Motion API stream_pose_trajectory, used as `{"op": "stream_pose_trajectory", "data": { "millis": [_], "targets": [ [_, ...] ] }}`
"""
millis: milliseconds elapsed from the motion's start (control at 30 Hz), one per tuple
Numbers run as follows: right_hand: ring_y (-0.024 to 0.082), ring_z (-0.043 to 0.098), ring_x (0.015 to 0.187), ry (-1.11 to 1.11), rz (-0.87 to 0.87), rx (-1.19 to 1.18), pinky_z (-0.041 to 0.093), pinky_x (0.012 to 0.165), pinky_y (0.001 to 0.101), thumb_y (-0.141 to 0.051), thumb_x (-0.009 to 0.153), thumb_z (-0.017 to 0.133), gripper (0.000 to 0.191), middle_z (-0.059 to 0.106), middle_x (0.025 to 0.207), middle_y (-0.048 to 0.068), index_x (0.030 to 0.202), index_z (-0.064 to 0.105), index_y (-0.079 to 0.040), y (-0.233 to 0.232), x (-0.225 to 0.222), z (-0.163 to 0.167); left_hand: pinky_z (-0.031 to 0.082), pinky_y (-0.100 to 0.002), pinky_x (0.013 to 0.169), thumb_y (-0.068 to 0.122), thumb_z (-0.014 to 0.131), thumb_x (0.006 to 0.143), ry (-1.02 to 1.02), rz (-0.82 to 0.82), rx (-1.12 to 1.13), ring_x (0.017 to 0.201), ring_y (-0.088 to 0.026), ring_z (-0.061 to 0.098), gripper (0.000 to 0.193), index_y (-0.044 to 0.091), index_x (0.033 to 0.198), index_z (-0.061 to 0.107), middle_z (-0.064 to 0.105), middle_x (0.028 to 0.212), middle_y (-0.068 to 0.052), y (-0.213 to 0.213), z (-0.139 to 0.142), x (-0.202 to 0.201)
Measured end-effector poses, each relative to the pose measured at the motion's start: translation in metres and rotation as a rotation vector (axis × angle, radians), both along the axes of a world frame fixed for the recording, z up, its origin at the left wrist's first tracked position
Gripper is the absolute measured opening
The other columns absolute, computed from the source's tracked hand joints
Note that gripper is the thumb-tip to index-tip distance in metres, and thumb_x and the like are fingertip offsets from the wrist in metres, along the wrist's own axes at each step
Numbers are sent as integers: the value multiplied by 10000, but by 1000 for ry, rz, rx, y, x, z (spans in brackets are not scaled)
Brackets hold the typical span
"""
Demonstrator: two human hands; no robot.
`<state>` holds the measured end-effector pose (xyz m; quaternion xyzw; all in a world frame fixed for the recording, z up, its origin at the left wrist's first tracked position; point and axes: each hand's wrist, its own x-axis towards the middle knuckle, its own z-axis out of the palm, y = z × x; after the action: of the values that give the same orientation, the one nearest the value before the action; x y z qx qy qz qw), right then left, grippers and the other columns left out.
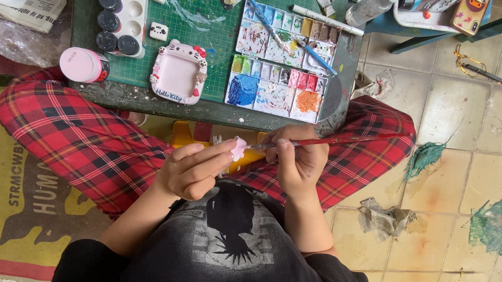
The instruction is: The person sits cross-legged on the floor holding a small cat-shaped figurine and paints it with a red-handled brush, dipping the brush into a watercolor palette on the low table in front of them. They rotate the figurine to paint different sides, set it down, and later open a small jar of paint.
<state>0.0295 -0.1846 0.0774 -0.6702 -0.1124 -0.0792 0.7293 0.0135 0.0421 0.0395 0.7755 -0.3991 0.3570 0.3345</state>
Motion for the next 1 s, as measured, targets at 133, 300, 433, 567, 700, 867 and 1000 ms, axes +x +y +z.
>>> {"op": "stream_pose_trajectory", "data": {
  "millis": [133, 300, 433, 567, 700, 867, 1000],
  "targets": [
    [134, 607, 666, -31, -77, 8, 589, 758, 317, -66, 1124, 515, 122, 608, 760, 73, 1032, 533, 12, 1, 3, 7, 403, -375, 1109, -18, 702, 989, -11, 22, 1, 1220, -201, 700, 385, 106, 1092, 352, 649, 1289, -54, -2, -2, 0],
    [132, 599, 634, -8, 52, -52, 594, 753, 335, -59, 1089, 538, 126, 617, 782, 101, 990, 545, 19, 0, 0, 11, 391, -384, 1114, -21, 707, 996, -3, 10, -11, 1230, -210, 695, 398, 104, 1092, 342, 644, 1294, -67, -3, -5, 0],
    [106, 576, 596, 119, -130, -28, 507, 611, 260, -41, 1072, 511, 118, 681, 875, 145, 988, 553, 30, -2, 4, 12, 397, -371, 1118, -14, 727, 997, -1, 11, -9, 1229, -191, 696, 411, 116, 1089, 349, 644, 1297, -38, -2, -5, -2],
    [122, 632, 647, -15, 74, -42, 587, 708, 302, -33, 1087, 522, 109, 644, 817, 116, 997, 554, 19, 1, -1, 17, 399, -383, 1101, -29, 702, 964, -2, 7, -6, 1219, -205, 704, 392, 107, 1078, 353, 648, 1282, -54, -1, -6, -1],
    [115, 600, 642, -4, -25, -116, 557, 692, 284, -18, 1083, 507, 98, 659, 858, 160, 1012, 551, 32, 1, 2, 16, 402, -370, 1122, -11, 737, 988, -10, 23, -7, 1229, -191, 694, 417, 109, 1093, 352, 644, 1292, -37, -3, -7, -1],
    [96, 595, 601, 34, -8, -1, 562, 691, 265, -39, 1096, 489, 112, 646, 803, 109, 1014, 544, 13, -1, 4, 9, 403, -373, 1114, -22, 758, 972, -5, 1, -36, 1225, -197, 695, 448, 108, 1099, 349, 641, 1282, -38, -2, -5, 0],
    [126, 610, 663, 77, -80, 22, 532, 673, 258, -47, 1108, 486, 103, 639, 859, 124, 1035, 528, 11, -3, 8, 3, 403, -382, 1109, -28, 767, 958, -6, 8, -33, 1213, -207, 702, 451, 96, 1108, 360, 650, 1283, -50, -2, -2, 0]
  ]
}}
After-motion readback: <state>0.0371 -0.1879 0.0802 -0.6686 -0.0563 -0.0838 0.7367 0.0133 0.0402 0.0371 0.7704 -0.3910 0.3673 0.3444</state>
